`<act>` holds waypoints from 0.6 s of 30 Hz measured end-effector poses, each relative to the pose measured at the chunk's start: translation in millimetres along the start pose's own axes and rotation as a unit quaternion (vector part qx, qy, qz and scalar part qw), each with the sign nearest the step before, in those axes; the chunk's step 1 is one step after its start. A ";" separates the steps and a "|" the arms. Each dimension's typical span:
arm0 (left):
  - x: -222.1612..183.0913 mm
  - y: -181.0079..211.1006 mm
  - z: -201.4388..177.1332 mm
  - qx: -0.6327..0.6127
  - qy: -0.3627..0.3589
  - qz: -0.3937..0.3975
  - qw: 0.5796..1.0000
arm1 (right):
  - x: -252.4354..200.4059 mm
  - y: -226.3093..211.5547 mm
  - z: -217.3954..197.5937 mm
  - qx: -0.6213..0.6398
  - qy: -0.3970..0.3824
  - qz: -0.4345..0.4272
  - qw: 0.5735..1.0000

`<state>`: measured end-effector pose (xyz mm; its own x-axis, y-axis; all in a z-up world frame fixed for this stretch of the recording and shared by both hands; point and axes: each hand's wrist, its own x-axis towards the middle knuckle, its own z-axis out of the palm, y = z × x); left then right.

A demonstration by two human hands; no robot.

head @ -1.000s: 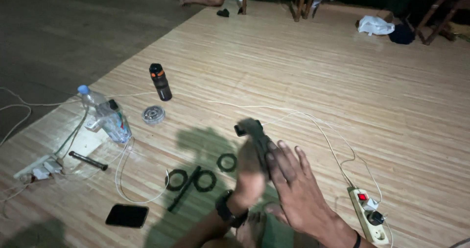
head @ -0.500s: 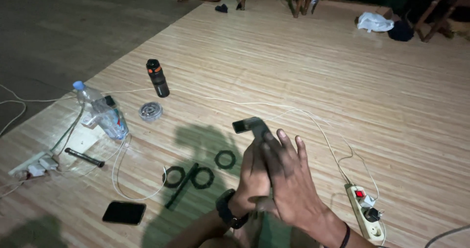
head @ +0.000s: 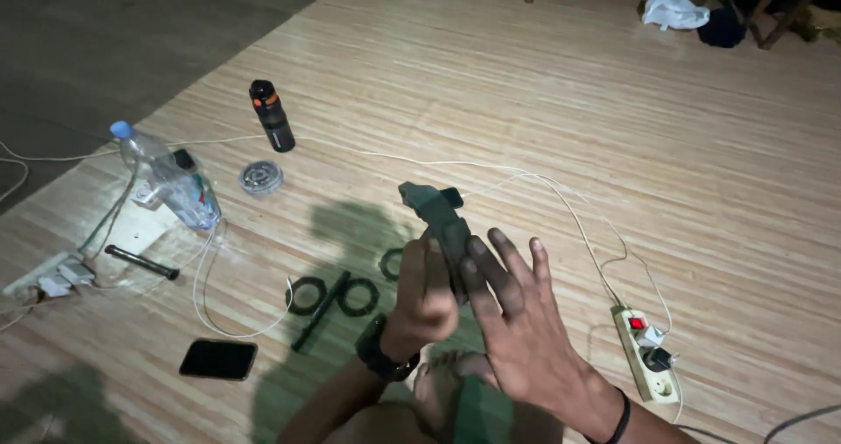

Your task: Sanding the friction surface of a motorcycle brake shoe using sandpaper to prepare it for installation.

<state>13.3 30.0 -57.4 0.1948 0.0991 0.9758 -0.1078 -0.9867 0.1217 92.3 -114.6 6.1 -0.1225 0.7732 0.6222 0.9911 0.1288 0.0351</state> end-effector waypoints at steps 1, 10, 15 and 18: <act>0.2 -2.2 4.1 -0.099 0.032 -0.008 0.994 | 1.8 -0.2 -0.9 0.001 0.016 0.005 1.000; 52.0 19.9 -28.3 -0.045 -0.116 0.086 0.988 | -13.2 10.4 -2.0 0.010 0.039 0.023 0.999; 72.3 35.2 -30.1 -0.251 -0.202 -0.136 0.937 | -12.5 13.9 -10.4 0.060 0.061 0.026 0.996; 65.1 29.7 -25.7 -0.257 -0.120 -0.223 0.932 | -20.8 17.2 4.6 -0.004 0.044 0.000 0.999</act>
<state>-2.2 10.5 14.4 0.5385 0.3923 0.7457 -0.4053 -0.6554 0.6374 111.7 -125.6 -9.8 -0.1182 0.7161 0.6879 0.9915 0.1236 0.0418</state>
